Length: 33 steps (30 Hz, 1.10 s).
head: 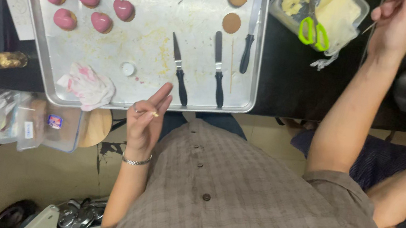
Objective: The person carries a bowl of red glaze across the kitchen, cuts pieces from a block of butter in a container using scissors, opens a refrigerator to put the bowl away, then returns to the work table and handles small gold leaf flakes, picking pieces and using a wooden skewer to apply them to pink-glazed desserts on a tray.
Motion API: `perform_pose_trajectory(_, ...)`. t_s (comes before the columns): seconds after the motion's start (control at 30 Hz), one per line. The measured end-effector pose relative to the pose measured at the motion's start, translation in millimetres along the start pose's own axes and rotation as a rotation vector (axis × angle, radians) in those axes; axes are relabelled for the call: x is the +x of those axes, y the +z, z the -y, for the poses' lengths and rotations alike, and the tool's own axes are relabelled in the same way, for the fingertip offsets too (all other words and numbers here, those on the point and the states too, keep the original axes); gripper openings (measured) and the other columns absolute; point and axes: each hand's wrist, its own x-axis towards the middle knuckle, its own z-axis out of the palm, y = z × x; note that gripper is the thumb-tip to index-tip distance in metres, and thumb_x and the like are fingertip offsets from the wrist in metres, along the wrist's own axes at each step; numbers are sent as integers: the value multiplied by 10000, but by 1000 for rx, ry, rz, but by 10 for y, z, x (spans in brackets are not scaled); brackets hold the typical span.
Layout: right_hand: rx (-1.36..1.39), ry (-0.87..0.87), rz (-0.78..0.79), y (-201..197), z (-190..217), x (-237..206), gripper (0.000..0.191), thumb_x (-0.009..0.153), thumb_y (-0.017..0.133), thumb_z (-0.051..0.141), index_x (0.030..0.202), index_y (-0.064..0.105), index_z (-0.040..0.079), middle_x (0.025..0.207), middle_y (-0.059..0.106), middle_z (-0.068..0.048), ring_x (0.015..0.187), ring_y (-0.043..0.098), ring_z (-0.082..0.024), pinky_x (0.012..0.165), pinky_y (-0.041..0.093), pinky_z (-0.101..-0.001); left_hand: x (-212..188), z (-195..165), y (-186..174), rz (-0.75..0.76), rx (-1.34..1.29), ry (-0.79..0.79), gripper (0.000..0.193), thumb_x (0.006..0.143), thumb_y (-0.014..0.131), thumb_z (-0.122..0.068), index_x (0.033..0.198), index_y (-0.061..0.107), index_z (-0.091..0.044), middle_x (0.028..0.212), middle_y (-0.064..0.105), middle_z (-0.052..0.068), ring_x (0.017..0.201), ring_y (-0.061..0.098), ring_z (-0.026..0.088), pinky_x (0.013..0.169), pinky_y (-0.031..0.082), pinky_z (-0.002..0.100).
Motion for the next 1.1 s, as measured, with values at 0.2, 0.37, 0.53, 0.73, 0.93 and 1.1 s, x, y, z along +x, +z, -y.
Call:
perform_pose_trajectory(0.2, -131, -309, 177, 1130, 579, -1580, 407, 1178, 472, 297, 1022, 574, -64, 900, 496, -149, 732, 489, -217, 727, 456, -338, 270, -426, 374, 264, -81, -87, 108, 912, 748, -118, 899, 699, -23, 1487, 459, 398, 1535, 361, 448, 1293, 315, 524)
perform_pose_trajectory(0.37, 133, -320, 295, 2062, 753, -2240, 383, 1107, 476, 372, 956, 552, 29, 865, 482, -112, 703, 506, -220, 778, 554, -394, 208, -658, 514, 382, -110, -168, 157, 890, 752, -142, 826, 700, -9, 1479, 456, 401, 1540, 345, 478, 1302, 306, 531)
perform_pose_trajectory(0.53, 202, -310, 249, 2352, 731, -2481, 372, 1097, 483, 368, 957, 573, 35, 751, 488, -71, 633, 509, -155, 760, 553, -378, 83, -794, 477, 448, -171, -218, 180, 888, 776, -157, 797, 681, -34, 1507, 425, 394, 1519, 316, 479, 1269, 283, 515)
perform_pose_trajectory(0.73, 106, -308, 241, 2507, 645, -2651, 297, 1091, 550, 294, 960, 558, 28, 815, 627, -146, 728, 622, -248, 816, 549, -412, -41, -918, 389, 465, -227, -180, 176, 893, 773, -162, 797, 671, -57, 1511, 428, 376, 1508, 309, 474, 1279, 276, 522)
perform_pose_trajectory(0.93, 108, -285, 252, 2689, 570, -2684, 283, 1089, 572, 278, 979, 573, 17, 845, 642, -159, 763, 633, -251, 836, 545, -418, -92, -971, 291, 466, -228, -126, 182, 899, 770, -174, 793, 662, -72, 1510, 443, 369, 1502, 312, 483, 1273, 282, 522)
perform_pose_trajectory(1.1, 115, -210, 293, 2743, 527, -2698, 289, 1104, 554, 288, 1006, 577, 17, 805, 636, -154, 778, 623, -254, 824, 504, -403, -120, -993, 265, 451, -240, -102, 197, 903, 768, -183, 789, 659, -66, 1505, 441, 372, 1502, 313, 480, 1270, 286, 523)
